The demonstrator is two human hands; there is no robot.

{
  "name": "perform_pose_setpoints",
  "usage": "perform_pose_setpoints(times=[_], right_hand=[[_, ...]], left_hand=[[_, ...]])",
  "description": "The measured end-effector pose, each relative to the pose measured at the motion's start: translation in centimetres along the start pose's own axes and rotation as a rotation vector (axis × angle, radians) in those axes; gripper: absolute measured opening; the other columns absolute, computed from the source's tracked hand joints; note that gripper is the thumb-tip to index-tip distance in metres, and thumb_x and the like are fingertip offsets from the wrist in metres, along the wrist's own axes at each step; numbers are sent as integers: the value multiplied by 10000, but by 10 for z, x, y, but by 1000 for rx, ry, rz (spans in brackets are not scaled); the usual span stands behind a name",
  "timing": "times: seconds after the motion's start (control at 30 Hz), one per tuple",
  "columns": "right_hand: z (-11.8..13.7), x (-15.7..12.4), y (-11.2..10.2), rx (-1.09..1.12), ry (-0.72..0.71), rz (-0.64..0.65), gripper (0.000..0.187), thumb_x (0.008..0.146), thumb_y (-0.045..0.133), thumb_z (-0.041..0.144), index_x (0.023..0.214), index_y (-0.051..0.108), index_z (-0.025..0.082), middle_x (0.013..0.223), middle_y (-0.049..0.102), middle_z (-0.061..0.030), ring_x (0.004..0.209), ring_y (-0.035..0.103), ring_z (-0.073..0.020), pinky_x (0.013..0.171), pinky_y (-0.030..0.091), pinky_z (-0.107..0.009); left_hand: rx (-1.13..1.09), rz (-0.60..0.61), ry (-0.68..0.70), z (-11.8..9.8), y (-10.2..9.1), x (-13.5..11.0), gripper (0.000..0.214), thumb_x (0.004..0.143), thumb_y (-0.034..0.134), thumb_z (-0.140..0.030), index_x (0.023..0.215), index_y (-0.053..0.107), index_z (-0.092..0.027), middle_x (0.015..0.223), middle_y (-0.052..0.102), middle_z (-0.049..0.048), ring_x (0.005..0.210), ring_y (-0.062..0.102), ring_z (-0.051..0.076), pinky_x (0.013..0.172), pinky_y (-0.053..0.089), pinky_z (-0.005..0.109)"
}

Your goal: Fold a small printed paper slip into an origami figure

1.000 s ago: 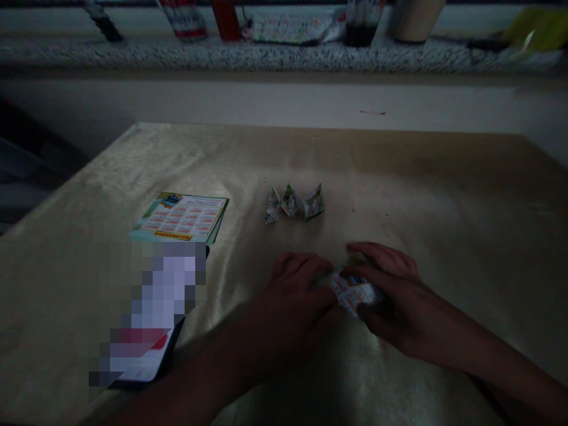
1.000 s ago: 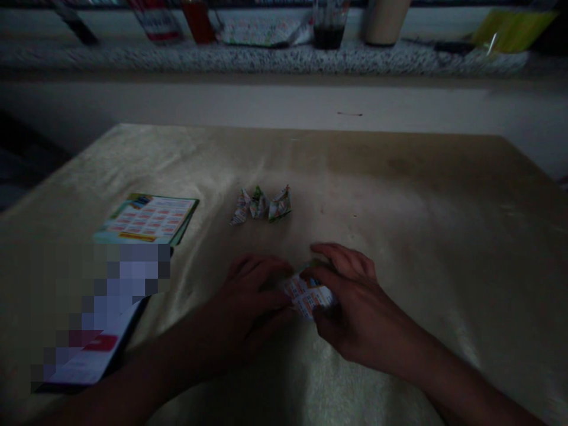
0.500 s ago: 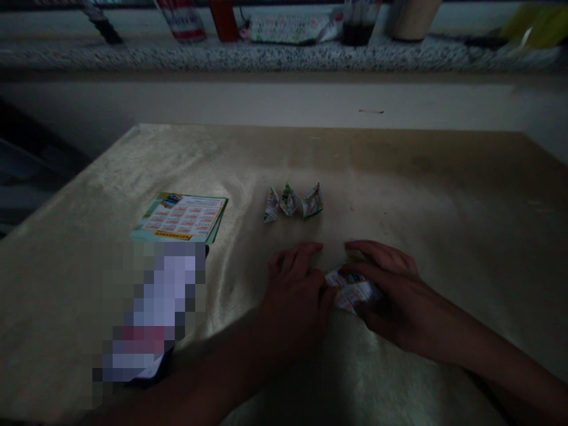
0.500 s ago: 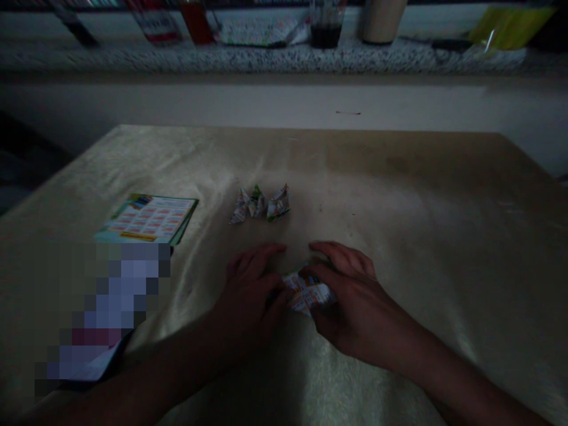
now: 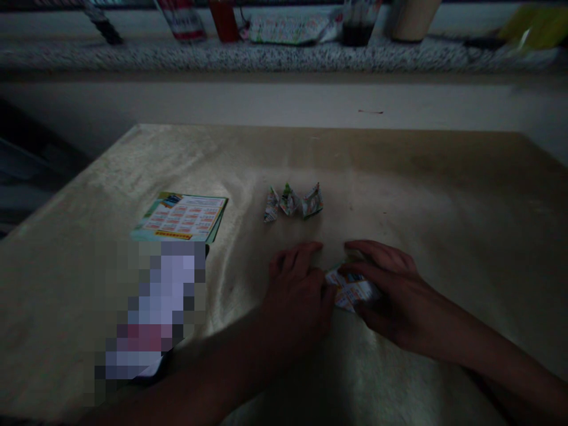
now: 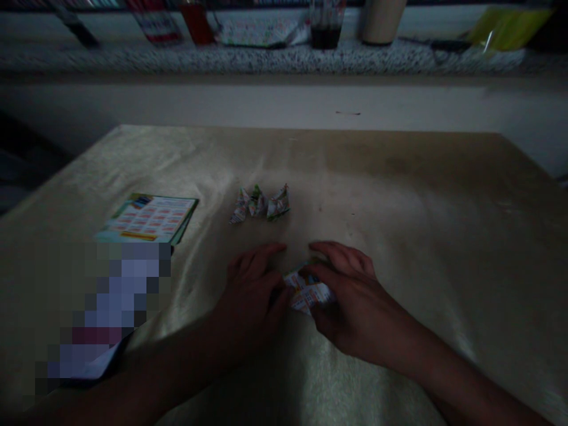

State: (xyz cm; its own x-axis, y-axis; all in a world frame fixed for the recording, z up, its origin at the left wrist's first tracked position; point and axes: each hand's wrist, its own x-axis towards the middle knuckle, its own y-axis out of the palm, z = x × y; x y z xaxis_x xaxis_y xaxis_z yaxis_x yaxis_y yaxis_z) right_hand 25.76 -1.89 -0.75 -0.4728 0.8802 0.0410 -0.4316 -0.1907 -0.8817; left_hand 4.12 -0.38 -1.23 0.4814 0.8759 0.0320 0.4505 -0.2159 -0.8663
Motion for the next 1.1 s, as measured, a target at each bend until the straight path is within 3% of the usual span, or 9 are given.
perform_pose_setpoints(times=[0.6,1.1], right_hand=[[1,0,-3,15,-4,19,525,813,683,175,1312,586,306,1516,450,-81,1426,390,-313,1122,364,-547],[3,1,-3,18,2,6,509,819,681,177,1305,596,300,1501,472,-90,1413,410,-325,1116,371,-557]], left_hand=[[-5,-23,-2,4,1,2,214,931,620,-292,797,723,-159,1438,541,137,1314,480,350,1083,350,612],[-21,-1,-26,1,-2,3,209,923,618,-268,782,720,-153,1441,541,152,1331,467,355,1086,337,617]])
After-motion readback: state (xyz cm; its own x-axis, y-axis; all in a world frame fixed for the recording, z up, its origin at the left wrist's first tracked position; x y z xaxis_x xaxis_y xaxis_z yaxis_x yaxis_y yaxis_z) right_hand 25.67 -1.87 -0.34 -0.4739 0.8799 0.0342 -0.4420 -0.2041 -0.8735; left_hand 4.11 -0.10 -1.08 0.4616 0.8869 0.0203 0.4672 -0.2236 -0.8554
